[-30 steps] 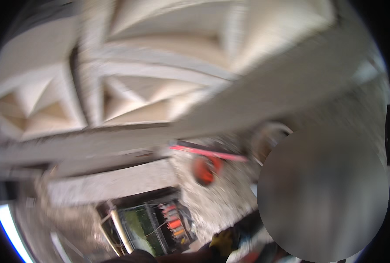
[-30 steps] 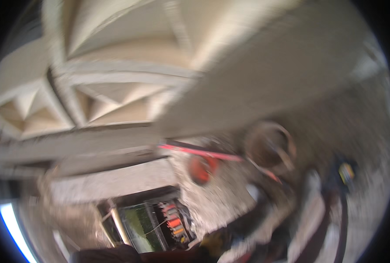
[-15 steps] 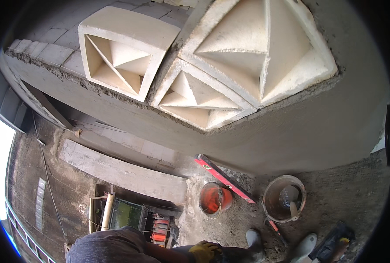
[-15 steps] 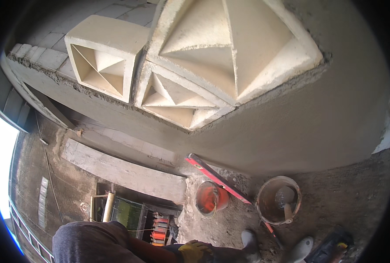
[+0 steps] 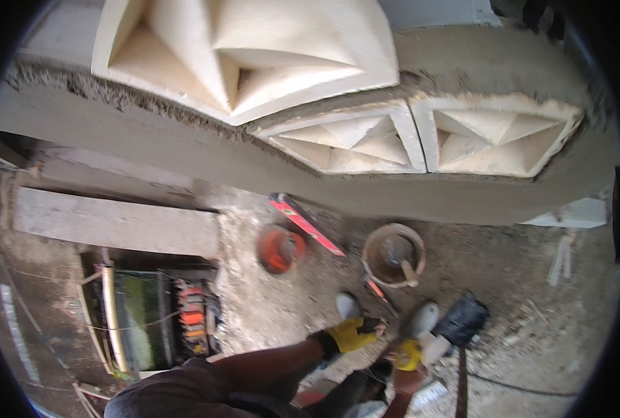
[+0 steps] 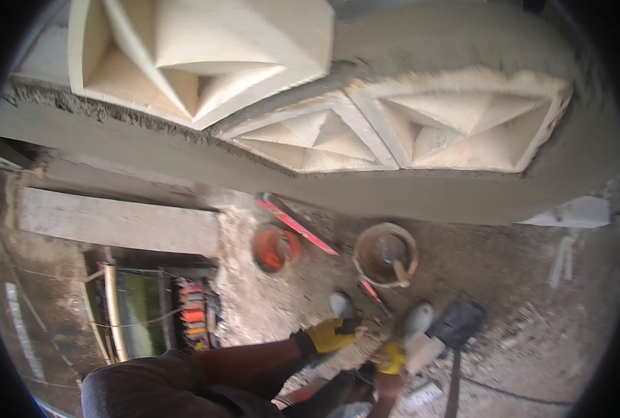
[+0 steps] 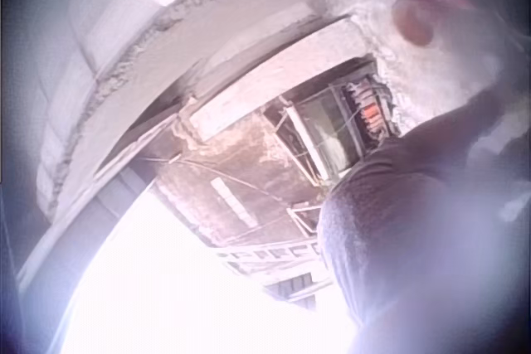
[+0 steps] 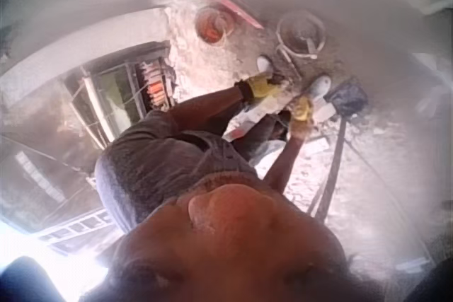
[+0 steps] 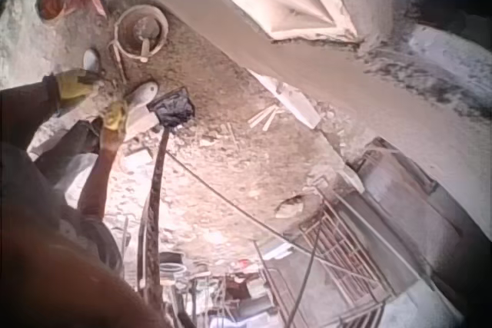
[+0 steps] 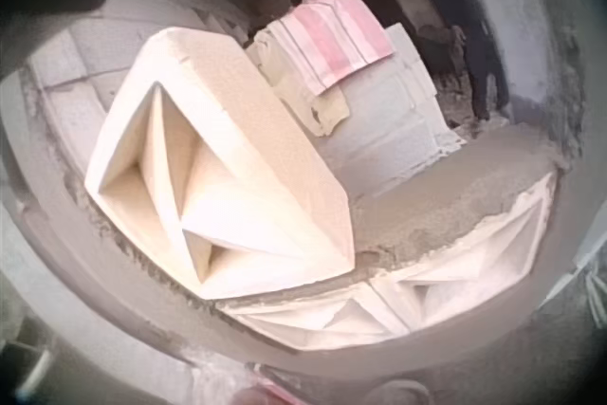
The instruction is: The person measures a white decorative tile with a tape measure and checks its level with a spirit level. They then apply mortar to the wall using a trowel and place the tile into the prepared spot, adjusting it for alignment.
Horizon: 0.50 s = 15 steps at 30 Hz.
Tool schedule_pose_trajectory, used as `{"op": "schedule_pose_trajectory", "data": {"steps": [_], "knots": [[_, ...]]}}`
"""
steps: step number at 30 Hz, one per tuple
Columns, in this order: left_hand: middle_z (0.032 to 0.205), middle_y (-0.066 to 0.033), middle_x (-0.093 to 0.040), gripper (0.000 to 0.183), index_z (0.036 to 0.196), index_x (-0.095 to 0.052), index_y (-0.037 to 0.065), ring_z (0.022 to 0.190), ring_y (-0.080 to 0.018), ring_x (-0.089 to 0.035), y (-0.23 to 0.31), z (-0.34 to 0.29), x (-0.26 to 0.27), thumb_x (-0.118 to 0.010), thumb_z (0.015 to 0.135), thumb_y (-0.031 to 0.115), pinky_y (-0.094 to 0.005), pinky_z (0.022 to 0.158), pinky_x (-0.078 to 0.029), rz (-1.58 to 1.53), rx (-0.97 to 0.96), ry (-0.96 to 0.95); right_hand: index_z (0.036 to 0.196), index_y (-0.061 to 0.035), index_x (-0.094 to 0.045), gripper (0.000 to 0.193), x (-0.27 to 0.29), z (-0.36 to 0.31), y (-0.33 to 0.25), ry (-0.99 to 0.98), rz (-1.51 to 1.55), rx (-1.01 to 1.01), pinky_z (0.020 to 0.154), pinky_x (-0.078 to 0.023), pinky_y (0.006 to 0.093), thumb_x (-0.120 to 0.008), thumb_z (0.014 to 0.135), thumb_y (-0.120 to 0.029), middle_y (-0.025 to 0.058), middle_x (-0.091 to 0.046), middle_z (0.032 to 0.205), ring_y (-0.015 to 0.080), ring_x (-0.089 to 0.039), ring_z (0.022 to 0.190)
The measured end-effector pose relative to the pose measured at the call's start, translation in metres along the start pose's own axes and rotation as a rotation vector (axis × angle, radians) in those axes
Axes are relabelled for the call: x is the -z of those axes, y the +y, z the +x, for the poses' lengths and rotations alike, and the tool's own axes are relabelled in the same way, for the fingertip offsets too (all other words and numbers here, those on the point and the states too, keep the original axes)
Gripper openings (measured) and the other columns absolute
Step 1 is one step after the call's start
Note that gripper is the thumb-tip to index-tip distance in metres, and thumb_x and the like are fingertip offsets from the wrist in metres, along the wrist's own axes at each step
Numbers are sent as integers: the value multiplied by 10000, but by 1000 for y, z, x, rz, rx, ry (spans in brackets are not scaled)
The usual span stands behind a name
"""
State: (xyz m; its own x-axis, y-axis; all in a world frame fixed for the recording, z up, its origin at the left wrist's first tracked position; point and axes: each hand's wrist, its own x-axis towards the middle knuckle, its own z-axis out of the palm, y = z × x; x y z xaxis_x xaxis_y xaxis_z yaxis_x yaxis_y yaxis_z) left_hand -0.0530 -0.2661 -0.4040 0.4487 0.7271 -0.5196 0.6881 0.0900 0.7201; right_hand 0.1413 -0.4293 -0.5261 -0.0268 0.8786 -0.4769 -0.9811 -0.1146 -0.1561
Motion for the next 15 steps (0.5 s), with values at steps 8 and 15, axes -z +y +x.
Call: {"op": "schedule_pose_trajectory", "data": {"steps": [8,15], "knots": [[1045,-76,-700,373,1148,-646,87,887,-181,-650,113,-71,142,-767,857,285,-334,789,-524,-498,153,-275,1254,-24,-472,555,-281,-30,-11,-164,-1000,108,915,-458,339,-738,886,-343,91,-603,1183,164,-563,1060],[877,-33,-634,244,1027,-626,66,862,-92,-610,157,-142,257,-754,847,170,-290,734,-505,-193,-76,-374,1316,-61,-470,459,-414,-76,11,-390,-1415,-134,988,-425,361,-637,906,-185,119,-554,1204,204,-544,1135]]}}
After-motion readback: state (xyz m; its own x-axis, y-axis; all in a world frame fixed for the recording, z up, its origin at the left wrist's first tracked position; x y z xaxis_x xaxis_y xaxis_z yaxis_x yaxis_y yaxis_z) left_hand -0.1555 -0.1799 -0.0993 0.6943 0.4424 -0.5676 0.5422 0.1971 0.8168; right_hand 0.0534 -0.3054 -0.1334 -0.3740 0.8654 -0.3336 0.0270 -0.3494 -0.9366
